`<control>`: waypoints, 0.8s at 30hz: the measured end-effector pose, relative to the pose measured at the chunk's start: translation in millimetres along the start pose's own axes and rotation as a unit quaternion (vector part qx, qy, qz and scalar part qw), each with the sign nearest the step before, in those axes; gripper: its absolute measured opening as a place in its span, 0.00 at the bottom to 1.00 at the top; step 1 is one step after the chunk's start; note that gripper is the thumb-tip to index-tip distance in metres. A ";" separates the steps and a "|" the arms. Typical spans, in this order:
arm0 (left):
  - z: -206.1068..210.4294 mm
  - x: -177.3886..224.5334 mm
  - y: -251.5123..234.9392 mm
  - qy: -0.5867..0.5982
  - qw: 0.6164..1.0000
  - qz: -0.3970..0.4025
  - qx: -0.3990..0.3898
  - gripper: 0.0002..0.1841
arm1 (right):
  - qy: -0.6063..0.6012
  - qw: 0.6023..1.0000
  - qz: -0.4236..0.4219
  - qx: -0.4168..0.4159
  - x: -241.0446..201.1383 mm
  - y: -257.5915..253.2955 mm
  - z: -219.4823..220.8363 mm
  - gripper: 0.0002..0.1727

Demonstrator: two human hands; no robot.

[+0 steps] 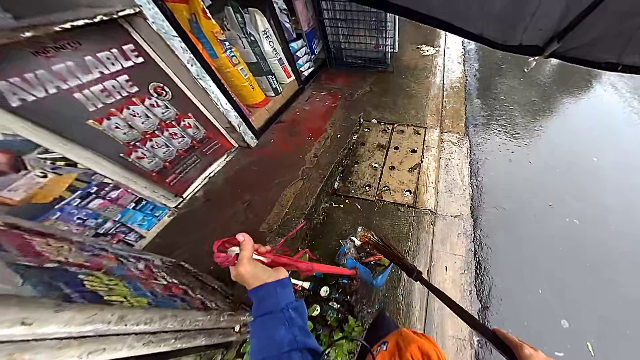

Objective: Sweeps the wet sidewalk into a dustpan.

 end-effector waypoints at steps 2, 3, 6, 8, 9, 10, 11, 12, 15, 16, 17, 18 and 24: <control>14.7 -16.4 -25.6 0.001 1.000 0.003 0.026 0.08 | 0.002 1.000 -0.006 0.015 1.1 -37.4 -42.3 0.41; 21.1 -25.9 -39.4 0.003 0.999 0.006 0.037 0.07 | 0.000 1.000 -0.010 0.023 2.2 -57.4 -64.7 0.41; 41.7 -53.1 -81.1 0.005 0.998 0.006 0.061 0.04 | -0.006 0.999 -0.016 0.028 -4.7 -119.0 -135.0 0.42; 58.2 -67.9 -114.9 0.002 0.997 0.013 0.072 0.03 | 0.012 0.999 -0.016 0.042 -20.3 -167.7 -191.1 0.40; 67.7 -74.1 -129.6 -0.006 0.997 0.014 0.078 0.03 | 0.029 0.998 -0.014 0.057 -28.9 -195.5 -221.9 0.39; 75.1 -78.8 -140.3 -0.020 0.996 0.010 0.089 0.04 | 0.045 0.997 -0.009 0.068 -35.7 -223.3 -248.4 0.38; 81.8 -82.9 -151.0 -0.040 0.994 0.002 0.098 0.04 | 0.062 0.995 -0.005 0.073 -45.3 -253.5 -272.5 0.37; 89.0 -86.7 -164.0 -0.060 0.992 -0.005 0.107 0.04 | 0.079 0.995 0.002 0.064 -62.0 -285.7 -294.2 0.35; 111.7 -92.0 -201.9 -0.097 0.989 -0.005 0.113 0.03 | 0.116 0.992 0.046 0.009 -137.9 -370.5 -320.3 0.31; 119.4 -92.4 -210.5 -0.112 0.988 -0.001 0.104 0.03 | 0.110 0.992 0.068 -0.004 -161.0 -392.1 -312.3 0.30; 127.3 -93.3 -215.7 -0.130 0.987 -0.001 0.094 0.03 | 0.106 0.991 0.079 -0.022 -179.1 -411.2 -299.3 0.29; 135.2 -93.8 -217.6 -0.150 0.985 -0.001 0.089 0.04 | 0.125 0.988 0.070 -0.058 -192.4 -428.6 -283.2 0.29; 155.5 -96.2 -240.5 -0.250 0.966 -0.025 0.064 0.08 | 0.172 0.966 -0.056 -0.185 -237.0 -442.2 -348.7 0.28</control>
Point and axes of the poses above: each hand's wrist, its own y-axis away from the middle knuckle, its own z-axis out of the palm, x = y × z, the point moved 10 cm from there along -y, towards the middle knuckle, and after that the axes turned 13 degrees about -z, right-handed, at the moved point
